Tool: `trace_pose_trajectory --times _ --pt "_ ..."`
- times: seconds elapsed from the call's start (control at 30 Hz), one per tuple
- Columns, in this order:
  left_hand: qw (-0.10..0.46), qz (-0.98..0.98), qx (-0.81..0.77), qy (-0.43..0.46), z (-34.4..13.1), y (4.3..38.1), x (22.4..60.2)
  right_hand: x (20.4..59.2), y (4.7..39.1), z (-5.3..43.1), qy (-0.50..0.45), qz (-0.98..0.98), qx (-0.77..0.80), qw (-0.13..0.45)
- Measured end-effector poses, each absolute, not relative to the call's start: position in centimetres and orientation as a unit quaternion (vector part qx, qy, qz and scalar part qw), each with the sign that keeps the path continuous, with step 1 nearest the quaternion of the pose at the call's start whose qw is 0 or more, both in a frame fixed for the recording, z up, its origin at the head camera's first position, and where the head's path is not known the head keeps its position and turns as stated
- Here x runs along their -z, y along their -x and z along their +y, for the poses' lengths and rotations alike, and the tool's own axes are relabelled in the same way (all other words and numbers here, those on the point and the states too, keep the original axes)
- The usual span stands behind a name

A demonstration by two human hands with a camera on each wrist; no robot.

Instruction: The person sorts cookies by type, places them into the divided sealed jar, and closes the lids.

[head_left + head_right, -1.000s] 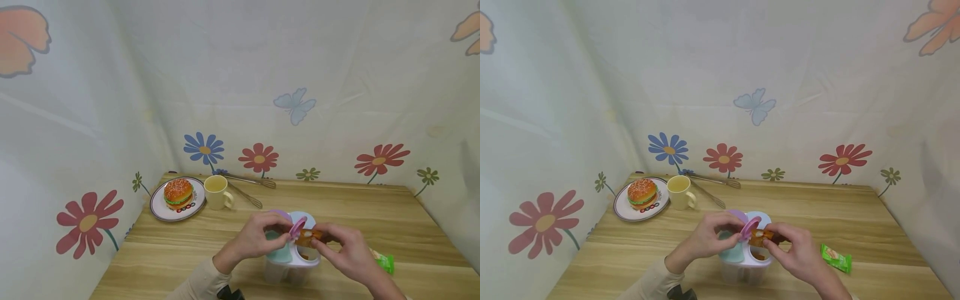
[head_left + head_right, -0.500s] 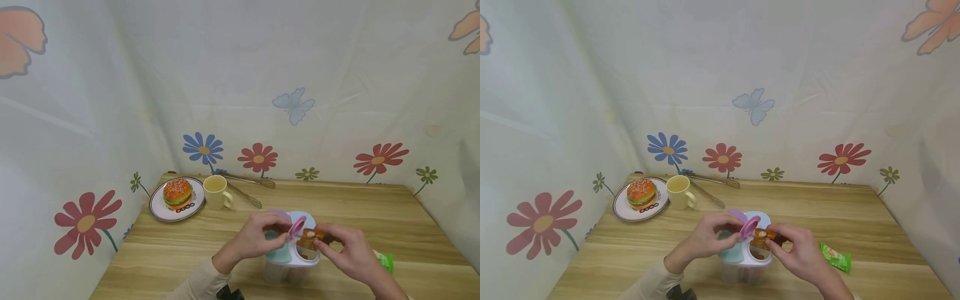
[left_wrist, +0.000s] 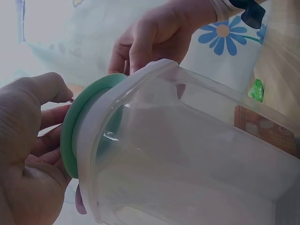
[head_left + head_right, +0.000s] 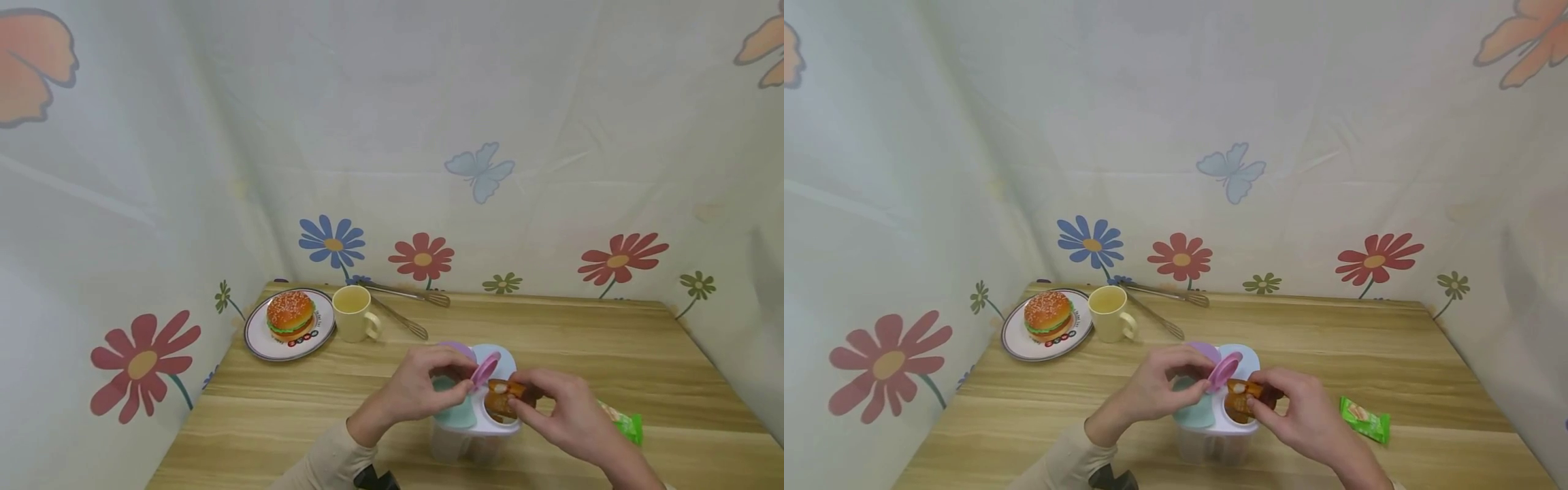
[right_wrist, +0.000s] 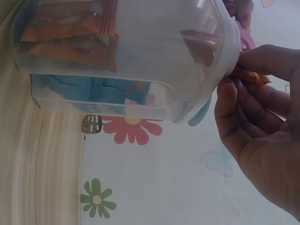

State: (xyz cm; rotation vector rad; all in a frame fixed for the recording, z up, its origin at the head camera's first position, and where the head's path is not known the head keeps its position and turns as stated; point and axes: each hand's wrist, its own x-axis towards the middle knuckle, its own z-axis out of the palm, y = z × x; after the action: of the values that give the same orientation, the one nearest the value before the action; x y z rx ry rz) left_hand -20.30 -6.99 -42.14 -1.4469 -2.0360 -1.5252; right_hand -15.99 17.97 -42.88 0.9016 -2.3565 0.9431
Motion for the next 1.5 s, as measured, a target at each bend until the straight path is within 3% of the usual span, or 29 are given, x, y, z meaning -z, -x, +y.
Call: trace_pose_trajectory --times 0.6,0.87,1.5 --pt "0.118 -0.688 0.511 0.502 -7.2 19.5 40.6 42.9 16.2 18.4 -0.411 -0.828 -0.327 0.198" --pt "0.119 -0.694 0.507 0.497 -6.9 21.0 43.1 42.9 16.5 18.3 -0.453 -0.820 -0.288 0.201" --pt "0.144 -0.690 0.470 0.532 -6.6 21.5 43.5 43.9 15.6 19.1 -0.351 -0.858 -0.336 0.168"
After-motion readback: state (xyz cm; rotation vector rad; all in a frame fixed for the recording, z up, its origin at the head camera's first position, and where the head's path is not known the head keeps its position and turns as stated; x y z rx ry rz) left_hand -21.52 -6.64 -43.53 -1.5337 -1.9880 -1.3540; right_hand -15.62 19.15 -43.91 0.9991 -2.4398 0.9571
